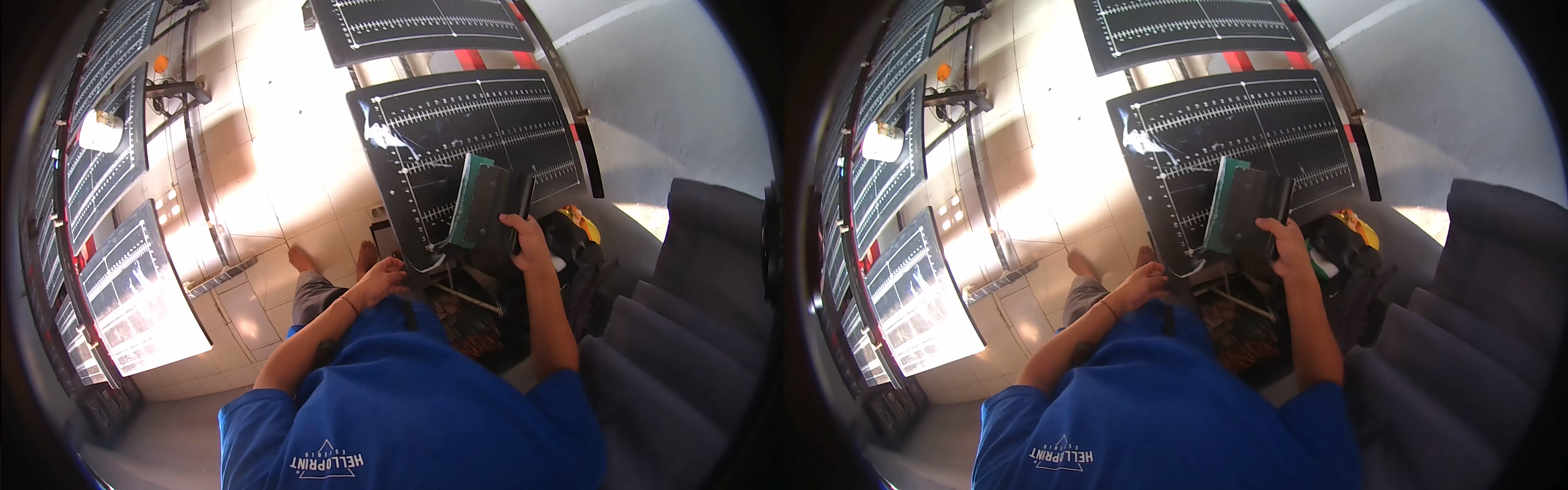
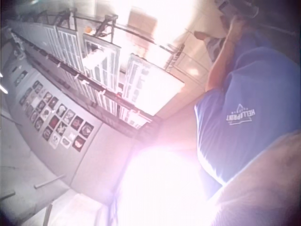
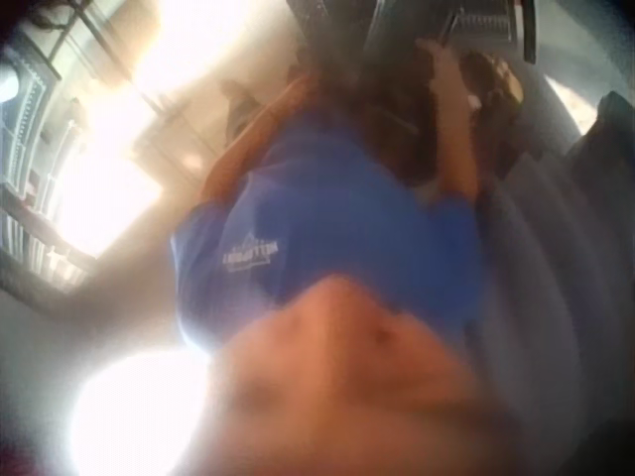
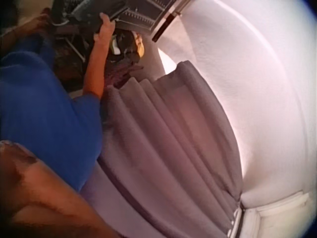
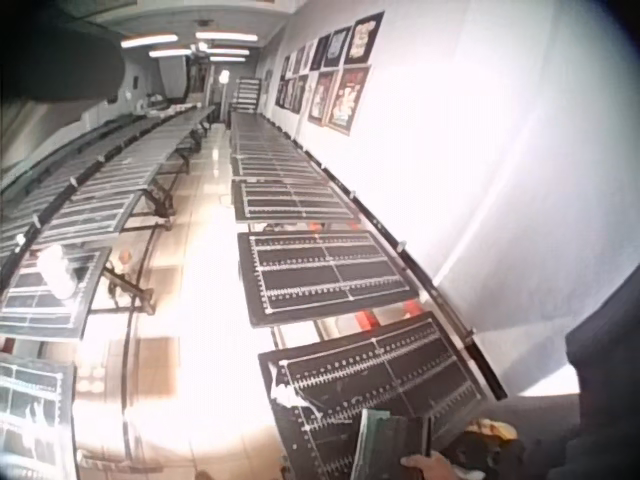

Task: The person uses a squeegee to spread white ink across a screen printing mesh. They then use a cloth to wipe the squeegee and the screen. The person pours more ink from a container onto the screen and continues to spread it with the squeegee.

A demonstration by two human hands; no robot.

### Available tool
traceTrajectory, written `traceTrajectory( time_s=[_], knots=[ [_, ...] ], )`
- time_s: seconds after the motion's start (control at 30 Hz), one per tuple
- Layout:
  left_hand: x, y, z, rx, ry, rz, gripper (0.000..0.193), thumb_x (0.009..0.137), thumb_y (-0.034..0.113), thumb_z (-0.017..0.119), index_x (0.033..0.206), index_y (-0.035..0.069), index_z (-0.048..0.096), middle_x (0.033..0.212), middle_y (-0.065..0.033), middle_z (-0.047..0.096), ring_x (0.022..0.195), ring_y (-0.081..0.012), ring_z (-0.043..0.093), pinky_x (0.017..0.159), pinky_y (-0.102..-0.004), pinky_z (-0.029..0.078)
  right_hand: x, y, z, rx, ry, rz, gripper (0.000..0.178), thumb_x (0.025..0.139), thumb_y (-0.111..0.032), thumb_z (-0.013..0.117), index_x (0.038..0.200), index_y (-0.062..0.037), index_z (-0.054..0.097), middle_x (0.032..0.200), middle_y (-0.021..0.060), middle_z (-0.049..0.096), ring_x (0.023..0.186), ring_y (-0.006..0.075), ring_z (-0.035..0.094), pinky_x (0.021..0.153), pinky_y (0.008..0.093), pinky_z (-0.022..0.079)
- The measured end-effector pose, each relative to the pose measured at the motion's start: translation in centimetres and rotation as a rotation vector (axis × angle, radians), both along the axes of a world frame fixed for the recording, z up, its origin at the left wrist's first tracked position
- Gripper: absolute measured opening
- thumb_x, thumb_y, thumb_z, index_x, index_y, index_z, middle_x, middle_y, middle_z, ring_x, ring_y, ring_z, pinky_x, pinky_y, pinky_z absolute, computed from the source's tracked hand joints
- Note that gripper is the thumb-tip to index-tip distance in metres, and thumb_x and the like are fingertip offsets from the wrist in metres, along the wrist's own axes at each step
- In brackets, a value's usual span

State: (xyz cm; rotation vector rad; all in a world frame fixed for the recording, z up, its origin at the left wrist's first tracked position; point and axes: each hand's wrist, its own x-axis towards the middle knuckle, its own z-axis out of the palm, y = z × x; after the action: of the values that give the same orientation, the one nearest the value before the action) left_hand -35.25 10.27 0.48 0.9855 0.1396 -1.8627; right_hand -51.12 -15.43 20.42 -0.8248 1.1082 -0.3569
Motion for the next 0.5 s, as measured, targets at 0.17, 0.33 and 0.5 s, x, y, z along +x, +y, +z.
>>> traceTrajectory(
  time_s=[0.17, 0.33, 0.5],
  knots=[
    [4.9, 3.4, 1.5, -0.423, -0.534, -0.122, 0.028, 0.095, 0.005, 0.062, 0.121, 0.002, 0.051, 0.116, -0.0089, 0.053, 0.109, -0.0223, 0.058, 0.091, -0.0411, 0.058, 8.5, 5.1, -0.5, 0.21, -0.21, 0.038, 0.031, 0.086, -0.004, 0.065, 0.115, 0.0033, 0.061, 0.104, 0.0107, 0.068, 0.098, 0.0216, 0.069, 0.084, 0.0369, 0.057],
    [9.6, 9.8, -0.8, -0.401, -0.581, 0.102, 0.033, 0.094, 0.007, 0.064, 0.123, 0.002, 0.051, 0.116, -0.0108, 0.053, 0.109, -0.0237, 0.058, 0.09, -0.0415, 0.058, 27.0, 17.4, 0.2, -0.13, -0.314, 0.384, 0.029, 0.086, -0.005, 0.067, 0.114, 0.0034, 0.063, 0.101, 0.0071, 0.068, 0.092, 0.0172, 0.067, 0.083, 0.0314, 0.053],
    [14.3, 16.5, 0.4, -0.207, -0.1, 0.467, 0.039, 0.099, 0.021, 0.06, 0.132, 0.002, 0.051, 0.126, -0.0122, 0.058, 0.114, -0.022, 0.058, 0.095, -0.0416, 0.053, 45.0, 37.0, 2.7, -0.795, -0.342, 0.989, 0.029, 0.083, -0.008, 0.074, 0.111, -0.002, 0.066, 0.098, 0.0063, 0.07, 0.084, 0.0163, 0.066, 0.077, 0.0317, 0.054]
  ],
)
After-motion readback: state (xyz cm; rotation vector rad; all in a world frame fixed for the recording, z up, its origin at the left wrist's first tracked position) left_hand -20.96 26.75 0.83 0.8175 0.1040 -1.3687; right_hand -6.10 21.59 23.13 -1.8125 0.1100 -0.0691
